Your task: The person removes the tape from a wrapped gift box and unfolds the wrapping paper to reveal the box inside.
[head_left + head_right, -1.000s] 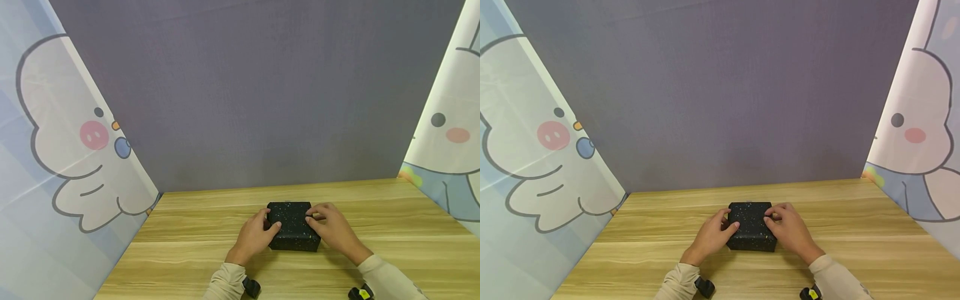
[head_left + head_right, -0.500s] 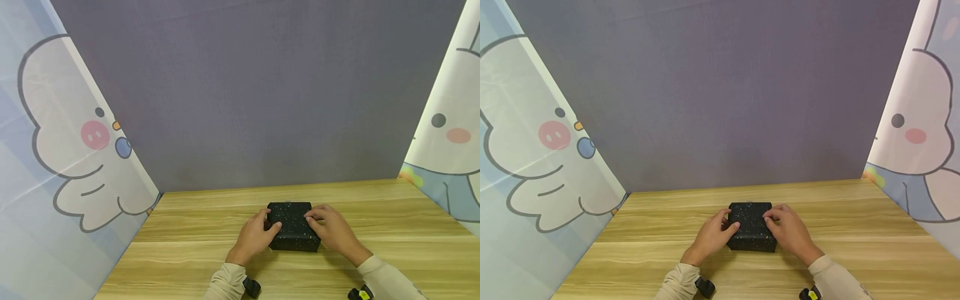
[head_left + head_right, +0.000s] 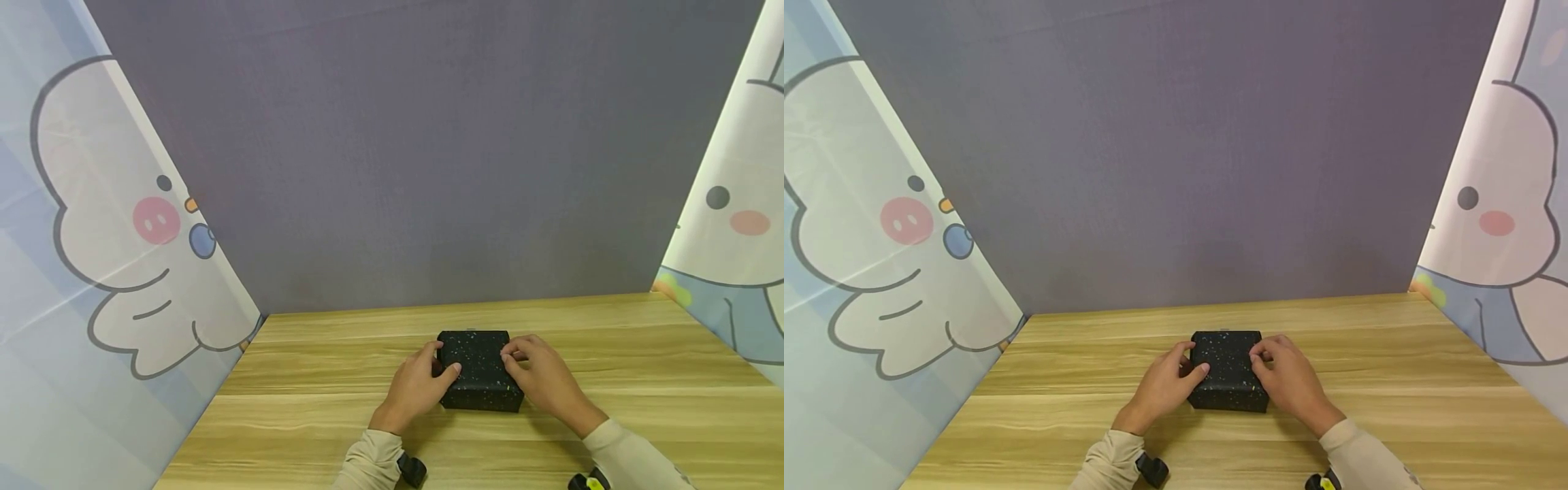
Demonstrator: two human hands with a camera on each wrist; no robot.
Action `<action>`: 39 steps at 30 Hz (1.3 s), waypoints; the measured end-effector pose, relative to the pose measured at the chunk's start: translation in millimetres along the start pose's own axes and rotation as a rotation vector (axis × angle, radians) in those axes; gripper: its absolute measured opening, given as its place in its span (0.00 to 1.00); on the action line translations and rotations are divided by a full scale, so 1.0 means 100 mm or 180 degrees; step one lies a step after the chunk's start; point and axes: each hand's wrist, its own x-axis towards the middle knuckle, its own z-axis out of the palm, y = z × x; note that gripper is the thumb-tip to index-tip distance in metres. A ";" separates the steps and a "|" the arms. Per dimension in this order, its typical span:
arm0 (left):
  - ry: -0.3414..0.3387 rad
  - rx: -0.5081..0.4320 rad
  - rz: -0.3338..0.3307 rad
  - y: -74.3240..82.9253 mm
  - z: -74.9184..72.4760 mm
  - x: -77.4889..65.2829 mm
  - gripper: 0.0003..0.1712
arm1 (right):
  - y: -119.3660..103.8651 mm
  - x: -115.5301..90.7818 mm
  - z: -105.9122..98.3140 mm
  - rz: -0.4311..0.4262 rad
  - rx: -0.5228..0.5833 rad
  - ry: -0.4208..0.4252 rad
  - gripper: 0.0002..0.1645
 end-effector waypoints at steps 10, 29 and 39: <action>-0.0044 -0.0027 -0.0021 0.00 0.00 0.00 0.39 | 0.01 0.00 -0.02 0.0121 -0.0008 0.0011 0.04; -0.0154 -0.0128 -0.0107 -0.03 -0.02 -0.03 0.41 | 0.08 0.01 -0.06 0.0602 0.0382 -0.0067 0.10; -0.0183 -0.0186 -0.0054 -0.04 -0.05 -0.08 0.40 | 0.09 -0.04 -0.07 0.0939 0.0990 -0.0206 0.15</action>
